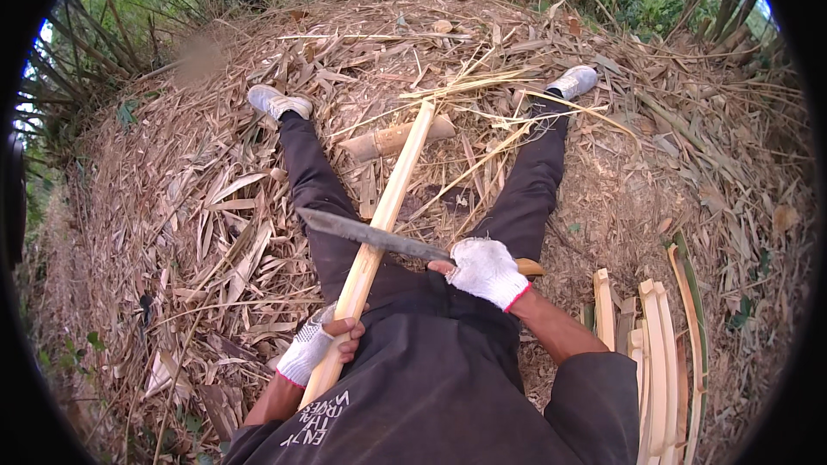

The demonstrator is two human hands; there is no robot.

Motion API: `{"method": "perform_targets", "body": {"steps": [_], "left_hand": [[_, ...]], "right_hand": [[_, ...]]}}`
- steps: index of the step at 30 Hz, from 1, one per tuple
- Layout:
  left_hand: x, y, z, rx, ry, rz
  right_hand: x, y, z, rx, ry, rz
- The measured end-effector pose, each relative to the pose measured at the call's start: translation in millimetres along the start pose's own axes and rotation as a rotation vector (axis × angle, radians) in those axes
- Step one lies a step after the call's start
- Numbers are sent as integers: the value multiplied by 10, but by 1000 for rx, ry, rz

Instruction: The person sits on the ground in a bamboo grove and uses a machete to split a long bamboo pole. They hold the pole between their legs and repeatedly strike it with the machete to separate it into thinner strips.

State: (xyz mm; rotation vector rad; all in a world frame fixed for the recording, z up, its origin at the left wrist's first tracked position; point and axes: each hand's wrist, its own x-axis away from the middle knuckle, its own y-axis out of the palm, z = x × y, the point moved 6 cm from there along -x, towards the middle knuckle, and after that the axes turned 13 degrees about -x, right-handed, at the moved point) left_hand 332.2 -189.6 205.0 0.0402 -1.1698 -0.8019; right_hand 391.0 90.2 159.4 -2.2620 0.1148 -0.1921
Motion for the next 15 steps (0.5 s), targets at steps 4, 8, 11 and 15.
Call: {"method": "perform_targets", "body": {"steps": [4,8,11,15], "left_hand": [[73,4,-96,76,-22,2],[112,0,-120,92,-24,-6],[136,22,-106,90,-20,-1],[134,-2,-105,105,-25,-17]], "right_hand": [[33,85,-221,-25,-81,-189],[-140,32,19,73,15,-109],[-374,-77,478,32,240,-12],[-287,-91,183,75,52,-87]]}}
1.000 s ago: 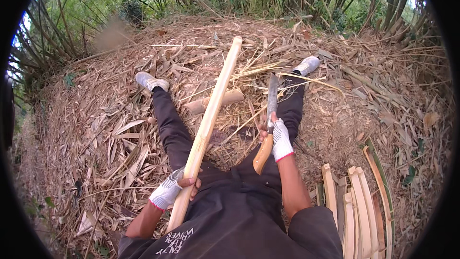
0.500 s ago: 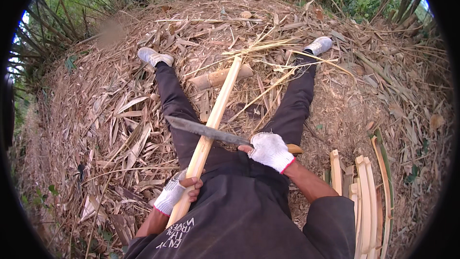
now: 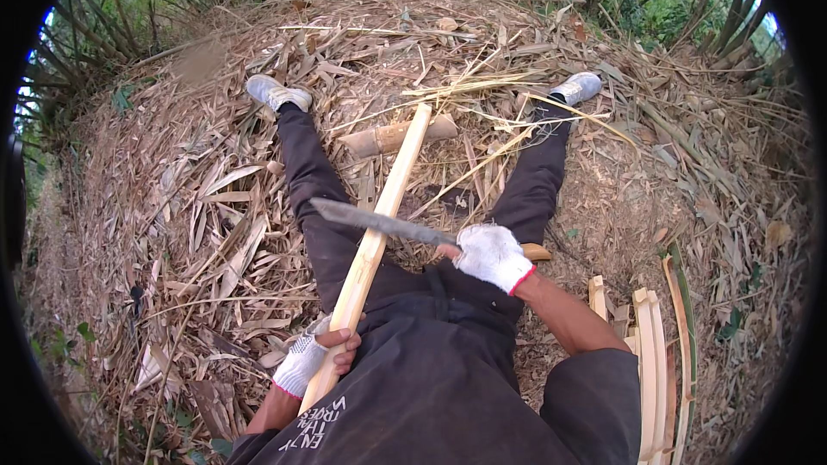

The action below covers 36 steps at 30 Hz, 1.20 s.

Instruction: The person sits on the ground in a bamboo grove and uses a machete to split a long bamboo pole. They hold the pole between their legs and repeatedly strike it with the machete to separate it into thinner strips.

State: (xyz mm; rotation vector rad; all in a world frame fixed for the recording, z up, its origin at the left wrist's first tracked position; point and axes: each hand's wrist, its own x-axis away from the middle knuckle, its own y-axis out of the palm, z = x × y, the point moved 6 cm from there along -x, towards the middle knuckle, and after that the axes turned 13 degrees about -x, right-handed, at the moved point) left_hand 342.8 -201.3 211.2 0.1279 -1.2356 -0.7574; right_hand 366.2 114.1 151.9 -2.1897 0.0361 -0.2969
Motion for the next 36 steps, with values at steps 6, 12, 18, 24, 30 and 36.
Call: {"method": "perform_targets", "body": {"steps": [6,12,18,24,30,36], "left_hand": [[-12,-57,-46,28,-28,-20],[15,-62,-14,65,-23,-4],[100,-91,-15,69,-40,29],[211,-90,-24,-55,-35,113],[238,-158,-109,-69,-26,66],[286,-157,-206,186,-43,10]], "right_hand": [[-448,29,644,-35,248,111],[-428,57,514,77,22,45],[-780,-77,923,-25,353,102],[-816,-91,853,65,209,30],[-943,-218,987,-36,422,121],[-774,-248,1037,-33,394,174]]}}
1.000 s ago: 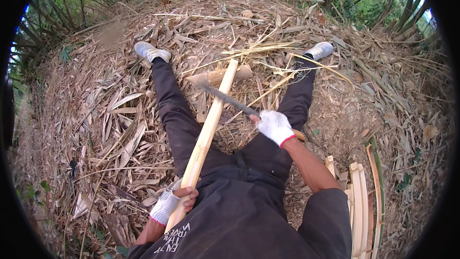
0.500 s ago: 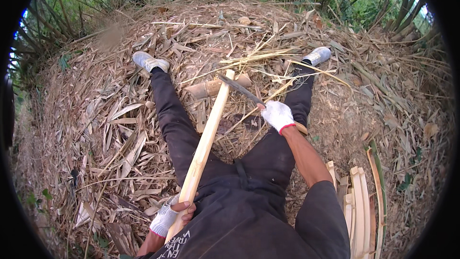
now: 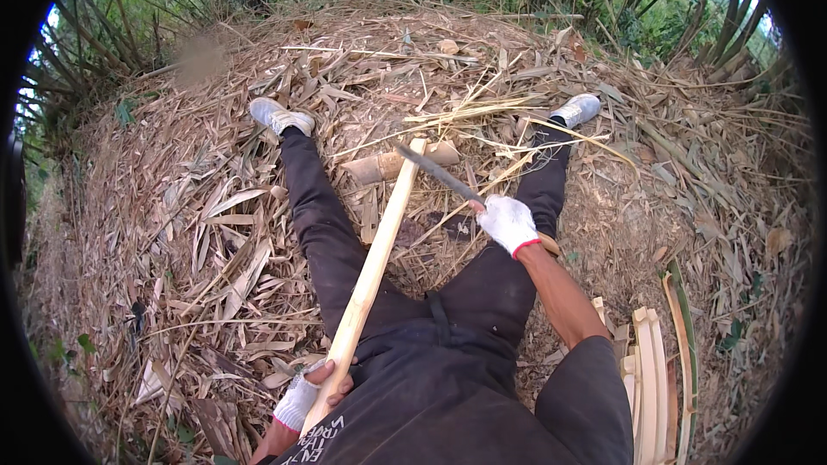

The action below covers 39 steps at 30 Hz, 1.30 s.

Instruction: The person sits on the ground in a bamboo grove and uses a machete to split a long bamboo pole. They hold the pole between their legs and repeatedly strike it with the machete to separate it into thinner strips.

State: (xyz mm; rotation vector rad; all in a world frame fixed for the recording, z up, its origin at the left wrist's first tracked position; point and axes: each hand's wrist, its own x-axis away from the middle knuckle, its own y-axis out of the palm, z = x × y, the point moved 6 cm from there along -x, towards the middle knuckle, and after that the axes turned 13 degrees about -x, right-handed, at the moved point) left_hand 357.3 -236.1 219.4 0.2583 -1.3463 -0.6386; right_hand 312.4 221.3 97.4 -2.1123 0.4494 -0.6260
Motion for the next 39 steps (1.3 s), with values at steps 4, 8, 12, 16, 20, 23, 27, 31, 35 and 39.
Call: {"method": "perform_targets", "body": {"steps": [4,8,12,16,20,23,27,31,35,39], "left_hand": [[-28,-134,-28,72,-33,-28],[27,-59,56,23,-11,12],[25,-62,32,49,7,-17],[-30,-83,-37,133,7,-94],[-44,-142,-77,107,21,-113],[-49,-175,-81,110,26,-137],[-42,-110,-59,120,27,-125],[-30,-124,-78,130,18,-104],[-37,-174,-84,94,16,-120],[-14,-225,-125,131,-3,-138]], "right_hand": [[728,174,-446,106,-427,-158],[1134,164,-731,67,-651,-257],[512,173,-220,13,-248,-95],[631,70,-275,71,-352,-131],[1046,175,-616,120,-583,-325],[703,163,-326,75,-356,-161],[600,90,-235,82,-343,-162],[687,121,-446,148,-502,-227],[-6,74,-5,93,-185,-88],[68,127,-137,188,-333,-178]]}}
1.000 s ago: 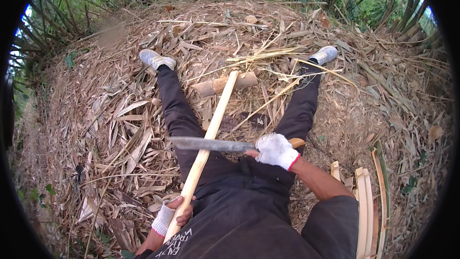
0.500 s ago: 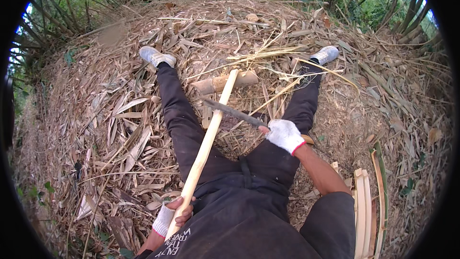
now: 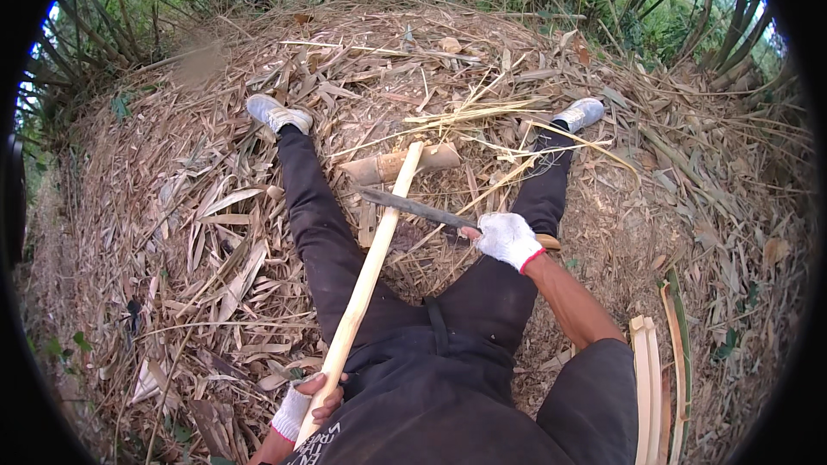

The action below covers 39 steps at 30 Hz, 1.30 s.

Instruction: The person sits on the ground in a bamboo grove and uses a machete to split a long bamboo pole. They hold the pole between their legs and repeatedly strike it with the machete to separate it into thinner strips.

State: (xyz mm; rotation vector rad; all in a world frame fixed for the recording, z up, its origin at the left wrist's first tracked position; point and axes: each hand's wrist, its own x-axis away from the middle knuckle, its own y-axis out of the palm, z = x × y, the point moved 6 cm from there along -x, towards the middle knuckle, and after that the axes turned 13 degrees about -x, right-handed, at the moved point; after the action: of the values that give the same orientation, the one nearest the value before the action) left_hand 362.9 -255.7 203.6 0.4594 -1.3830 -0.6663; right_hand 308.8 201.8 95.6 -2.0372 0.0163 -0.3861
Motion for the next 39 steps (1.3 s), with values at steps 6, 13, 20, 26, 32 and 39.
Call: {"method": "perform_targets", "body": {"steps": [6,13,20,26,32,39], "left_hand": [[16,-55,-3,12,-16,1],[10,-60,-27,10,-11,4],[-49,-83,-12,-168,-30,78],[4,-46,-46,-98,-35,115],[-33,-78,-67,-84,-40,74],[8,-123,-113,-60,-26,92]], "right_hand": [[-337,-34,468,-78,219,100],[-397,-99,636,-228,447,110],[285,-74,-36,-82,6,37],[514,25,-556,37,-224,-95],[-173,1,344,-68,225,168],[-136,92,5,-9,39,97]]}}
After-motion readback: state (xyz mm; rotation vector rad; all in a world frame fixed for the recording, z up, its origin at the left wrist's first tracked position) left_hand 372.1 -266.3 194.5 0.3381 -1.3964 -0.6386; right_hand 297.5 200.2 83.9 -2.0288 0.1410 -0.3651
